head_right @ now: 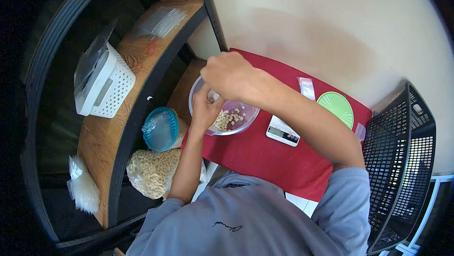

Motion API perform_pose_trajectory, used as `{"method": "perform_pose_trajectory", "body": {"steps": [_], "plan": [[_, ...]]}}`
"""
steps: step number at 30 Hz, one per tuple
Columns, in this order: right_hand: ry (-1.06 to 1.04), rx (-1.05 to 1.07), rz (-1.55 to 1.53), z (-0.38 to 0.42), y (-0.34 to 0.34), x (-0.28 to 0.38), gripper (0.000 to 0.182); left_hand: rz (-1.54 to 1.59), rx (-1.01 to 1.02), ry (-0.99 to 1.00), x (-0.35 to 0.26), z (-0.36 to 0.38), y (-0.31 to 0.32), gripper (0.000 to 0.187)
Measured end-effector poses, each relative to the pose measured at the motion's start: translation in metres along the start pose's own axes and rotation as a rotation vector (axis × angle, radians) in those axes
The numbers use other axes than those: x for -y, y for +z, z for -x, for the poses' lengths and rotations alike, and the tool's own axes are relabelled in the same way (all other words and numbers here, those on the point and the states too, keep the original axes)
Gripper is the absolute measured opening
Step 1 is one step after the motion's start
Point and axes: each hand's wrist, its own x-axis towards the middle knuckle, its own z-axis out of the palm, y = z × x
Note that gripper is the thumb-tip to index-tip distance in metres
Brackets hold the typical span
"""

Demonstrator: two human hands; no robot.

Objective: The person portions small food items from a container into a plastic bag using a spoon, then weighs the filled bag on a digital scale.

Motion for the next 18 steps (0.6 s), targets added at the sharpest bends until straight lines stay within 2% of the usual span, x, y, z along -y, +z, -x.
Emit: {"method": "perform_pose_trajectory", "body": {"steps": [1,2,4,5,6,8,11,14,18], "plan": [[0.000,-0.055,0.018,0.002,-0.005,0.000,0.010,0.064,-0.055,0.098,0.005,0.001,0.002,0.031],[-0.001,-0.111,0.035,0.003,-0.011,0.000,0.012,0.063,-0.058,0.094,0.010,0.001,0.003,0.031],[0.008,-0.091,0.006,0.003,-0.022,-0.002,0.014,0.351,0.004,-0.056,0.009,-0.001,-0.001,0.025],[0.022,-0.072,-0.022,0.003,-0.024,-0.005,0.017,0.381,0.021,-0.087,0.006,0.000,-0.004,0.018],[0.019,-0.071,-0.021,0.004,-0.025,-0.007,0.017,0.381,0.018,-0.088,0.009,0.000,-0.006,0.018],[0.003,-0.115,-0.089,0.006,-0.025,-0.013,0.018,0.420,0.146,-0.102,0.016,0.000,-0.009,0.015],[-0.030,-0.189,-0.172,0.008,-0.021,-0.024,0.018,0.403,0.092,-0.076,0.006,0.003,-0.009,0.011],[0.041,-0.135,-0.263,0.011,-0.029,-0.029,0.018,0.430,0.109,-0.065,0.015,0.004,-0.006,0.010],[0.046,-0.130,-0.236,0.016,-0.025,-0.027,0.016,0.393,0.152,-0.082,0.012,0.004,-0.010,0.014]]}}
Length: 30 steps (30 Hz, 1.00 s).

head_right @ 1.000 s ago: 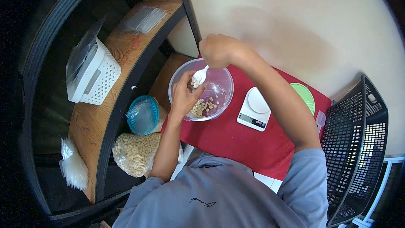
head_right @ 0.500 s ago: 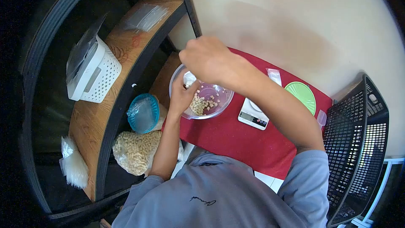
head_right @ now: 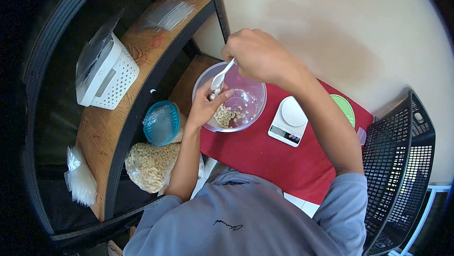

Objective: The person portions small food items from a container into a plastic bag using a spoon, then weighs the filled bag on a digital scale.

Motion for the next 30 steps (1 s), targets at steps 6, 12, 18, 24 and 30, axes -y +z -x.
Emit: {"method": "perform_pose_trajectory", "body": {"steps": [6,12,18,24,30], "plan": [[-0.080,-0.154,0.223,0.006,0.003,0.017,0.020,0.138,0.104,-0.086,0.003,0.003,-0.003,0.024],[-0.058,-0.265,0.329,0.006,-0.006,0.011,0.009,0.487,0.201,-0.163,0.009,0.003,-0.017,0.028],[0.214,0.218,0.378,-0.017,0.054,-0.008,0.018,0.351,0.028,-0.194,0.005,0.007,-0.022,0.024],[0.220,0.565,0.342,-0.047,0.161,-0.039,0.024,0.435,0.031,-0.195,0.008,0.010,-0.019,0.026],[0.251,0.702,0.365,-0.052,0.199,-0.053,0.027,0.572,0.122,-0.088,0.008,0.011,-0.021,0.050]]}}
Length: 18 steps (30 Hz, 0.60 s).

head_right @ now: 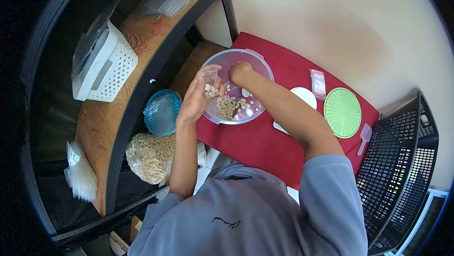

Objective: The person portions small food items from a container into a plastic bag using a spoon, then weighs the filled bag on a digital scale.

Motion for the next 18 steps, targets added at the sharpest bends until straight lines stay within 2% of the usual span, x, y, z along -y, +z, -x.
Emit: {"method": "perform_pose_trajectory", "body": {"steps": [1,3,7,14,16,18], "plan": [[-0.007,0.027,0.004,-0.003,0.003,0.002,0.028,0.002,-0.005,-0.003,-0.002,0.000,-0.001,0.050],[-0.042,0.032,-0.018,-0.008,0.002,0.002,0.029,0.137,0.029,-0.075,-0.005,0.001,-0.005,0.067],[-0.093,0.107,-0.002,-0.011,-0.004,0.003,0.033,0.103,0.016,-0.074,-0.001,0.000,-0.009,0.069],[-0.177,0.198,-0.201,-0.007,0.003,0.017,0.032,0.067,-0.018,0.049,0.008,0.000,-0.009,0.049],[-0.071,0.332,-0.540,-0.008,0.009,0.020,0.032,0.027,-0.009,0.091,0.009,0.000,-0.009,0.046],[-0.107,0.365,-0.532,-0.016,0.013,0.020,0.031,-0.017,-0.030,0.126,0.009,0.001,-0.009,0.042]]}}
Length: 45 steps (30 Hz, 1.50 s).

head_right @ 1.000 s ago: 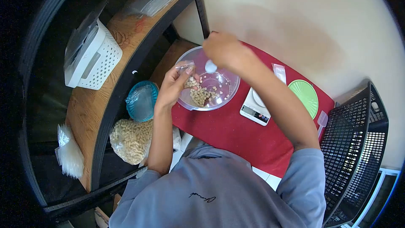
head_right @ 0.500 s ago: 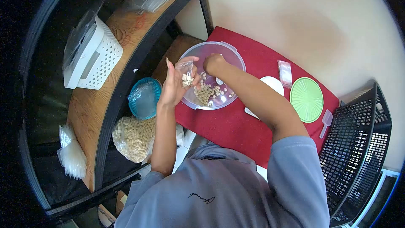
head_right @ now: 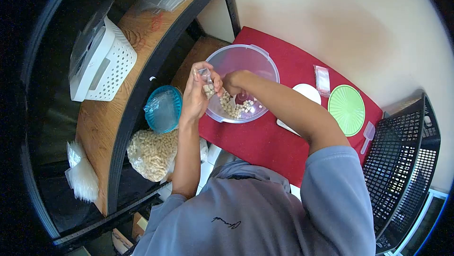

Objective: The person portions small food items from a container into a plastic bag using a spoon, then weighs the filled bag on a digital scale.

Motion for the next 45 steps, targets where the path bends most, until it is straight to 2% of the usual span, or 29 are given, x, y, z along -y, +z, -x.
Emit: {"method": "perform_pose_trajectory", "body": {"steps": [5,10,11,12,15,20,26,29,35,37,40,43,45], "plan": [[0.030,0.113,-0.047,-0.007,-0.018,-0.013,0.031,-0.133,-0.037,0.053,0.000,0.002,0.000,0.044],[-0.116,0.235,-0.096,0.027,-0.044,-0.024,0.033,-0.252,-0.061,0.093,-0.011,0.003,0.002,0.048],[-0.115,0.231,-0.094,0.038,-0.049,-0.025,0.033,-0.286,-0.063,0.121,-0.012,0.003,0.000,0.038],[-0.126,0.188,-0.135,0.049,-0.054,-0.026,0.034,-0.320,-0.064,0.150,-0.014,0.003,-0.002,0.028],[-0.168,0.089,-0.181,0.078,-0.067,-0.030,0.031,-0.432,-0.145,0.165,-0.018,0.003,0.000,0.024],[-0.257,-0.054,-0.191,0.137,-0.091,-0.031,0.026,-0.614,-0.183,0.164,-0.018,-0.001,0.002,0.024],[-0.194,-0.253,-0.193,0.204,-0.115,-0.029,0.029,-0.749,-0.145,0.135,-0.019,-0.005,0.020,0.025],[-0.209,-0.319,-0.189,0.219,-0.120,-0.028,0.031,-0.822,-0.112,0.081,-0.014,-0.007,0.027,0.029],[-0.171,-0.370,-0.093,0.220,-0.114,-0.018,0.034,-0.795,-0.046,0.153,-0.005,-0.012,0.039,0.037],[-0.154,-0.359,-0.060,0.218,-0.113,-0.014,0.035,-0.847,-0.073,0.086,-0.007,-0.013,0.043,0.037],[-0.124,-0.360,0.000,0.218,-0.112,-0.008,0.036,-0.847,-0.085,0.132,-0.004,-0.014,0.045,0.037],[-0.102,-0.379,0.052,0.220,-0.112,0.000,0.036,-0.805,-0.103,0.065,-0.009,-0.013,0.052,0.037],[-0.092,-0.388,0.078,0.220,-0.113,0.003,0.036,-0.808,-0.119,0.091,-0.004,-0.014,0.051,0.038]]}}
